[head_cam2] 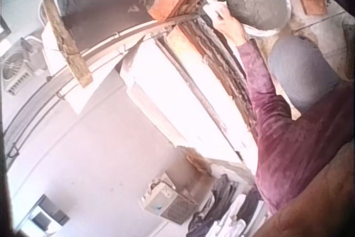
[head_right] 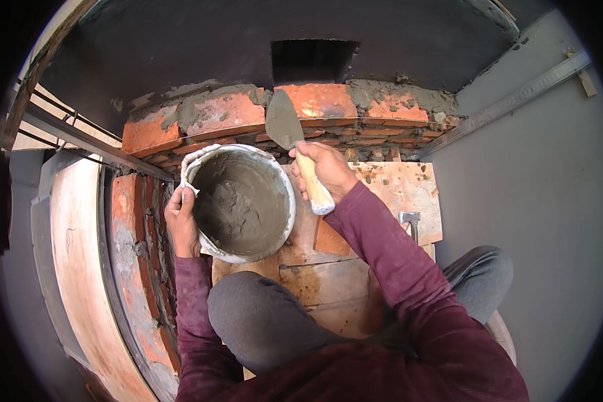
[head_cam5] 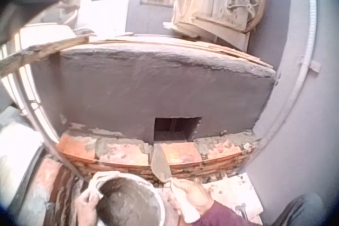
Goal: The person spreads mortar with a trowel, places a brick on the wall, and taps it into place using a hammer. They handle a bucket of mortar and multiple bricks to build a section of the wall.
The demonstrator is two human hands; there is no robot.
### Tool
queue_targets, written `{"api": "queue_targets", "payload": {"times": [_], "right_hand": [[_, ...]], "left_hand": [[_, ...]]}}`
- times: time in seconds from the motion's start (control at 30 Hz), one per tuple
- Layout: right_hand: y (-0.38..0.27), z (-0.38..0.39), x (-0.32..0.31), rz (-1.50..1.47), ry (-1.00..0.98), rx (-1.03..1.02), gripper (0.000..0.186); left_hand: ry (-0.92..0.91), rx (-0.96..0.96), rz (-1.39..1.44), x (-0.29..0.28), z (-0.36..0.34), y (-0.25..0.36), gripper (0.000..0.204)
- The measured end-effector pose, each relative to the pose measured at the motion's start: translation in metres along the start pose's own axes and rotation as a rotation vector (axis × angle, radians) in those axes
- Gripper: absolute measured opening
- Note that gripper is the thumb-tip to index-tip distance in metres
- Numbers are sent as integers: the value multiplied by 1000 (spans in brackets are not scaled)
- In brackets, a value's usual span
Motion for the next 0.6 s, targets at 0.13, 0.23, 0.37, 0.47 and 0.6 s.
{"api": "queue_targets", "payload": {"times": [0.13, 0.23, 0.37, 0.47, 0.6], "right_hand": [[-16, -23, 23, 293, 21, -5, 27], [-38, -32, 12, 941, 115, 35, 32], [-69, -3, -25, 1149, 66, 127, 35], [-64, 8, -39, 1170, 91, 32, 34], [-59, -2, -11, 1223, 53, -39, 35]], "left_hand": [[-12, -11, -58, 3, -2, -5, 46], [-16, -27, -46, 4, -1, -3, 46], [-16, 2, -39, 10, 0, 6, 41], [3, 38, -89, 11, 0, 8, 39], [-7, 33, -53, 22, 5, 12, 40]]}}
Point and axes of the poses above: each hand's wrist, its own z-axis away from the middle knuckle, its own x-axis out of the palm, y = z × x, the point moved 7 cm from there along -z, towards the middle knuckle, and after that the axes turned 2 degrees about z, right-handed, at the moved point
